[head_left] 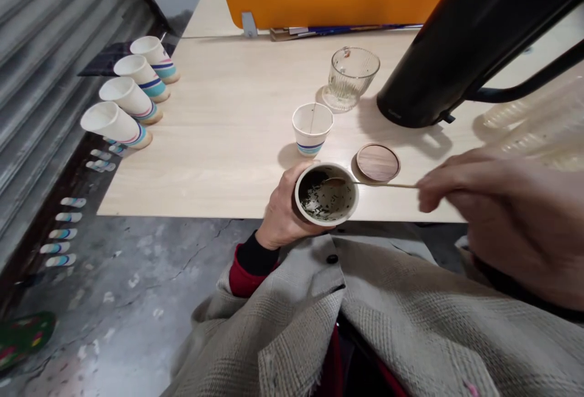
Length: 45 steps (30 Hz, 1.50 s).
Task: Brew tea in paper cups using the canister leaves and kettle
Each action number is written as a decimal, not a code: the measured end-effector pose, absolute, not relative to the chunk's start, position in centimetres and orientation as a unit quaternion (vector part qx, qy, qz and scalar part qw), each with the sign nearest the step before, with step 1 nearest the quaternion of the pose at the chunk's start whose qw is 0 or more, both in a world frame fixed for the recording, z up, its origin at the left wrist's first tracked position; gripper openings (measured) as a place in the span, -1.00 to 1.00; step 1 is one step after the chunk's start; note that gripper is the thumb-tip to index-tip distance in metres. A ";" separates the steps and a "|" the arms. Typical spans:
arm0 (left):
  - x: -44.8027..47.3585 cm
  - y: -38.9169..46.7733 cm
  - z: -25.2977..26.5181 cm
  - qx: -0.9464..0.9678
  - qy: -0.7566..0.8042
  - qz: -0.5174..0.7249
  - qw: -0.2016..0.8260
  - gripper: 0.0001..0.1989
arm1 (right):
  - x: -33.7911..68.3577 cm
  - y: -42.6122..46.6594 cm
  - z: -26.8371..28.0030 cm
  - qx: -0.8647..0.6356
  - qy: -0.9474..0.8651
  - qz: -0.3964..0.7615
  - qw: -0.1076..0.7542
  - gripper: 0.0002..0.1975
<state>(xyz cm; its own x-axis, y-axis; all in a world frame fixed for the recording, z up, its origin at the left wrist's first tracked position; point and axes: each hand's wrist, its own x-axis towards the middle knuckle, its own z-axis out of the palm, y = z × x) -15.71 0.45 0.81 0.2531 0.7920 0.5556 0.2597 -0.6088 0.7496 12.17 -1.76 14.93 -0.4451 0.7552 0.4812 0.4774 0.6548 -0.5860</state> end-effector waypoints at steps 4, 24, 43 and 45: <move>-15.6 0.2 0.7 0.752 0.346 0.504 0.246 0.12 | 9.9 -0.9 14.4 -0.320 -0.885 0.127 0.313 -0.78; -15.7 0.3 0.3 0.773 0.329 0.503 0.203 0.08 | 10.0 0.0 12.7 -0.251 -0.906 0.245 0.236 -0.81; -15.4 0.1 0.6 0.719 0.396 0.504 0.269 0.06 | 10.5 2.9 10.8 -0.420 -0.514 0.566 0.488 -0.82; -15.4 0.2 0.4 0.711 0.406 0.506 0.272 0.07 | 10.5 3.5 10.1 -0.414 -0.494 0.568 0.512 -0.83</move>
<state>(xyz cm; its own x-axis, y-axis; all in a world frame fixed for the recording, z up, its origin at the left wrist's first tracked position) -15.38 0.22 0.39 0.1599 0.8521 0.4984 0.3018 -0.5229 0.7972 10.54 3.46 10.10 -0.1329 0.9905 0.0354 -0.1727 0.0121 -0.9849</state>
